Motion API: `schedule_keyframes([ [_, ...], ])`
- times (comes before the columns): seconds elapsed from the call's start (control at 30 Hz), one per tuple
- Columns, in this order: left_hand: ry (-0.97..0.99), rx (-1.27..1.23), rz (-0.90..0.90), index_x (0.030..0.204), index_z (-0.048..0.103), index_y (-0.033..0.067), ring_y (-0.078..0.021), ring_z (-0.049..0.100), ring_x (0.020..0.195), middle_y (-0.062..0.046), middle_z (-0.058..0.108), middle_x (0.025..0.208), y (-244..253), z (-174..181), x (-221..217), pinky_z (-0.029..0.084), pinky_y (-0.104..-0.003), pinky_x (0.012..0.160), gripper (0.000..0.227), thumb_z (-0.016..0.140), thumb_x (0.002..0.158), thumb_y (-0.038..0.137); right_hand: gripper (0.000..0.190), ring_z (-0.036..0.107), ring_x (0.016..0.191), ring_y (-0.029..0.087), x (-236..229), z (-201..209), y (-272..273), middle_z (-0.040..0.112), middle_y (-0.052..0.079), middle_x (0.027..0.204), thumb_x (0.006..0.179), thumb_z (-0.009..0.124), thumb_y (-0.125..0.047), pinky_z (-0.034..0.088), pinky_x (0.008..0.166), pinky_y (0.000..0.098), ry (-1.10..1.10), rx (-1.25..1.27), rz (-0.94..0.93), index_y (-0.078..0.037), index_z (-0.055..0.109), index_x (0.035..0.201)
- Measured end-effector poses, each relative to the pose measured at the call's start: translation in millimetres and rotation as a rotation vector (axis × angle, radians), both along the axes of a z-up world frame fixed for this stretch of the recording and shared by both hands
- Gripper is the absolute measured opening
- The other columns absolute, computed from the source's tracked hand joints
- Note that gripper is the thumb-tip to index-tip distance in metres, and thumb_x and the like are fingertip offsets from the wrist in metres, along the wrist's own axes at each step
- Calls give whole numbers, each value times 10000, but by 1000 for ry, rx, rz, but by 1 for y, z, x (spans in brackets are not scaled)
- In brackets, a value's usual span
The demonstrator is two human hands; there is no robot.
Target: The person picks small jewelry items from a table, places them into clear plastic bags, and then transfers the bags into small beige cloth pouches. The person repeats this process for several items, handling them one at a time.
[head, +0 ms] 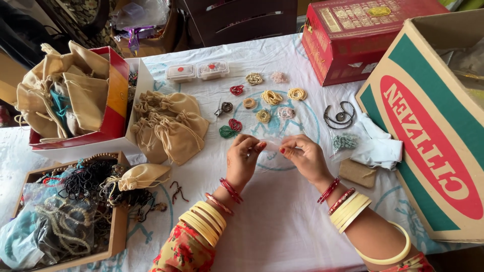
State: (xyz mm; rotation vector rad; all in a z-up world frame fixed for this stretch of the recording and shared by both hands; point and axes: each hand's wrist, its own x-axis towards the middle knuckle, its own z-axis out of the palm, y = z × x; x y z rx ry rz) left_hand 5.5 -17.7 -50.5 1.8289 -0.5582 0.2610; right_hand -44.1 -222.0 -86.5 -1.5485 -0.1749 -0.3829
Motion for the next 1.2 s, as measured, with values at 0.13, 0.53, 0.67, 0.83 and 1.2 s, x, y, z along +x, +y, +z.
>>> schedule_keyframes([
  [0.13, 201, 82, 25, 836, 780, 33, -151, 591, 758, -68, 652, 897, -1, -9, -1, 500, -296, 705, 232, 767, 912, 252, 99, 668, 911, 118, 0, 4, -7, 688, 61, 1086, 918, 752, -110, 543, 778, 269, 155, -147, -27, -12, 739, 914],
  [0.53, 499, -25, 92, 752, 750, 1, -132, 609, 678, -61, 647, 856, 0, -33, 9, 509, -292, 638, 408, 702, 928, 366, 464, 519, 1194, 284, -30, 69, 19, 564, 92, 1220, 819, 815, -118, 436, 1028, 424, -489, -850, -307, -125, 615, 1237],
  [0.67, 518, -60, 93, 763, 746, 11, -99, 602, 624, -39, 660, 778, -1, -41, 15, 506, -278, 584, 405, 708, 941, 372, 487, 478, 1248, 286, -26, 67, 20, 558, 35, 1279, 737, 820, -133, 356, 1024, 464, -521, -1134, -212, -181, 648, 1190],
  [0.83, 730, -117, 46, 867, 761, -22, -90, 545, 565, -23, 682, 688, 2, -36, 21, 469, -259, 540, 442, 687, 969, 402, 472, 520, 1223, 262, -16, 52, 12, 627, 8, 1208, 742, 793, -125, 334, 1008, 453, -425, -1207, -159, -159, 675, 1198],
  [1.2, 411, -143, -440, 1355, 519, 83, -77, 632, 949, 20, 637, 1092, 4, -4, 7, 557, -259, 807, 533, 746, 887, 197, 252, 539, 835, 48, 10, -7, -21, 682, -47, 950, 1029, 598, -207, 449, 737, 217, 239, 37, 138, -67, 740, 1183],
])
